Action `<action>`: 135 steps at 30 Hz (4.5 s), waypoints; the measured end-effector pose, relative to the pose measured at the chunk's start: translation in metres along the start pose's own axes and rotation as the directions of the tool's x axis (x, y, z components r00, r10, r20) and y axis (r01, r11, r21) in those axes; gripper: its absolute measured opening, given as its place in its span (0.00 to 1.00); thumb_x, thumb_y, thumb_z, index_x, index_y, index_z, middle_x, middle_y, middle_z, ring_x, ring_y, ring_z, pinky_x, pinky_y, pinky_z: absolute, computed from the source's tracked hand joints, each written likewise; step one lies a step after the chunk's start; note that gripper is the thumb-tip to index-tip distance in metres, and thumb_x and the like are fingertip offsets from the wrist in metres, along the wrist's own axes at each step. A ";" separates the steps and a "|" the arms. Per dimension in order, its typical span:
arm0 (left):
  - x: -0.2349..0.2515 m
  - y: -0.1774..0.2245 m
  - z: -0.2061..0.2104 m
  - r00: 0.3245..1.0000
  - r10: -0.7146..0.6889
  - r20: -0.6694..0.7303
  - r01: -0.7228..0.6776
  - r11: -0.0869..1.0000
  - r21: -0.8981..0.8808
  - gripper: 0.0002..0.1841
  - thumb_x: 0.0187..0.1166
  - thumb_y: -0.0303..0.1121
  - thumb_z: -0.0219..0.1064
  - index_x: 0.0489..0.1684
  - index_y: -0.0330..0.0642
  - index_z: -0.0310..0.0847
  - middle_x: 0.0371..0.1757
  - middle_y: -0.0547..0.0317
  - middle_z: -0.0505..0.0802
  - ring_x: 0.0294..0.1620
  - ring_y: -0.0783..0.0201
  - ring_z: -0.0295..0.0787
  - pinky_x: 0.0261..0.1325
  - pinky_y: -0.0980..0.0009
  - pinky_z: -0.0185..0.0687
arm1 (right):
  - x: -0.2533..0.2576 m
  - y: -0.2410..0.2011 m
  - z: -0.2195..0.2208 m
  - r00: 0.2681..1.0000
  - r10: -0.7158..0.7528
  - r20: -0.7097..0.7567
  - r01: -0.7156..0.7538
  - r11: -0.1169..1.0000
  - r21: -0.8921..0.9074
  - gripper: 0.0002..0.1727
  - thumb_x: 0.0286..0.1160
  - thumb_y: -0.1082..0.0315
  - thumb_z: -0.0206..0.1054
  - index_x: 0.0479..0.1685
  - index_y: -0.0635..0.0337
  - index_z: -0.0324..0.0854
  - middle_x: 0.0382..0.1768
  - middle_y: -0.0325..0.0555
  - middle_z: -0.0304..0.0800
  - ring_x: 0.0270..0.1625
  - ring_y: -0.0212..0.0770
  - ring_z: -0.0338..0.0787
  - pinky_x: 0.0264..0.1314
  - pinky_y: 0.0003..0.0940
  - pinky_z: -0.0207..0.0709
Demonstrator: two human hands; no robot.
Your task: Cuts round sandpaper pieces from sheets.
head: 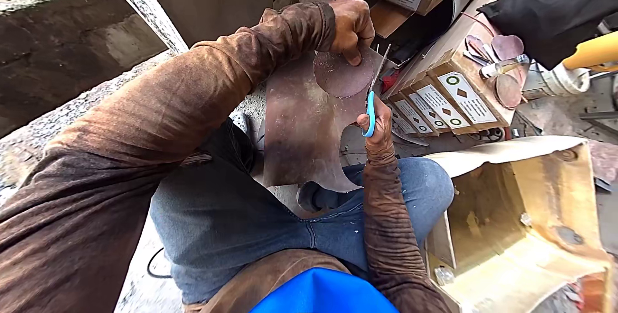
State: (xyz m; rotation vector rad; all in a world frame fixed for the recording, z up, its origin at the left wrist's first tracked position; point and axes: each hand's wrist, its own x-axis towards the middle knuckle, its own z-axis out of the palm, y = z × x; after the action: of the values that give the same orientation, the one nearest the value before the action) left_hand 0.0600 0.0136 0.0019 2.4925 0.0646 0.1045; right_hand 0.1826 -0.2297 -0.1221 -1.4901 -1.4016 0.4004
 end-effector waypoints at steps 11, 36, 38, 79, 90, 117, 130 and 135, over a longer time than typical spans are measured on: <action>-0.006 -0.006 -0.008 1.000 -0.013 -0.018 0.012 0.997 -0.071 0.07 0.67 0.35 0.81 0.27 0.44 0.91 0.27 0.61 0.90 0.31 0.66 0.84 0.39 0.59 0.78 | 0.000 0.002 0.012 0.997 -0.033 -0.067 0.042 0.990 0.132 0.30 0.71 0.38 0.74 0.53 0.58 0.85 0.28 0.32 0.87 0.21 0.25 0.82 0.21 0.24 0.80; -0.007 0.011 -0.013 0.995 -0.092 0.025 0.093 0.993 -0.076 0.43 0.67 0.31 0.83 0.87 0.43 0.68 0.50 0.44 0.95 0.48 0.50 0.92 0.62 0.49 0.84 | 0.000 -0.004 -0.008 1.000 -0.004 0.030 -0.002 0.981 0.193 0.30 0.67 0.38 0.76 0.51 0.55 0.86 0.18 0.29 0.81 0.15 0.25 0.76 0.17 0.23 0.75; -0.007 0.011 -0.013 0.995 -0.101 0.026 0.102 0.993 -0.059 0.50 0.66 0.32 0.84 0.93 0.43 0.56 0.47 0.42 0.94 0.43 0.51 0.90 0.59 0.51 0.84 | 0.000 -0.004 -0.013 0.997 0.004 0.074 -0.019 0.980 0.198 0.31 0.67 0.37 0.76 0.53 0.56 0.85 0.19 0.30 0.81 0.15 0.25 0.76 0.17 0.23 0.75; -0.015 0.027 -0.017 0.996 -0.001 0.084 0.002 1.000 -0.014 0.50 0.66 0.31 0.84 0.93 0.45 0.58 0.44 0.44 0.95 0.39 0.57 0.90 0.55 0.61 0.85 | -0.002 -0.017 -0.014 0.999 -0.011 0.051 0.009 0.999 0.054 0.35 0.65 0.36 0.77 0.54 0.61 0.87 0.23 0.31 0.86 0.19 0.23 0.77 0.20 0.23 0.74; -0.006 0.026 -0.006 0.994 -0.002 0.110 0.000 1.000 0.012 0.51 0.64 0.33 0.86 0.94 0.49 0.58 0.49 0.44 0.96 0.47 0.51 0.93 0.62 0.51 0.84 | -0.001 -0.016 -0.016 0.991 -0.034 0.133 0.017 0.991 0.130 0.37 0.64 0.25 0.69 0.42 0.54 0.82 0.19 0.31 0.77 0.18 0.27 0.75 0.21 0.26 0.74; 0.004 0.027 0.008 0.985 0.046 0.168 -0.054 0.997 0.045 0.50 0.65 0.35 0.85 0.93 0.46 0.59 0.51 0.48 0.96 0.53 0.53 0.91 0.66 0.52 0.80 | -0.008 -0.014 -0.028 0.985 0.031 0.171 -0.058 0.985 0.160 0.34 0.64 0.28 0.72 0.39 0.54 0.83 0.18 0.32 0.82 0.19 0.29 0.80 0.25 0.27 0.79; 0.010 0.027 0.013 0.977 -0.055 0.206 0.036 0.995 0.092 0.53 0.63 0.38 0.87 0.93 0.44 0.57 0.45 0.47 0.95 0.45 0.54 0.91 0.59 0.55 0.84 | -0.015 -0.024 -0.044 0.980 0.120 0.159 -0.128 0.991 0.039 0.31 0.65 0.42 0.80 0.52 0.63 0.87 0.21 0.33 0.84 0.18 0.25 0.77 0.21 0.22 0.75; 0.018 0.030 0.018 0.971 -0.075 0.226 0.045 0.990 0.137 0.53 0.64 0.41 0.86 0.94 0.46 0.56 0.50 0.45 0.95 0.51 0.49 0.91 0.62 0.50 0.82 | -0.019 -0.023 -0.052 0.973 0.129 0.190 -0.150 0.984 0.101 0.29 0.66 0.43 0.80 0.51 0.62 0.88 0.20 0.33 0.83 0.18 0.25 0.76 0.21 0.22 0.74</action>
State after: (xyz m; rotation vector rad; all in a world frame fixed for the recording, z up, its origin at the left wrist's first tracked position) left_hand 0.0799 -0.0195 0.0068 2.6133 0.0507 -0.2223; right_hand 0.2057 -0.2726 -0.0881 -1.4918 -1.3945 0.7106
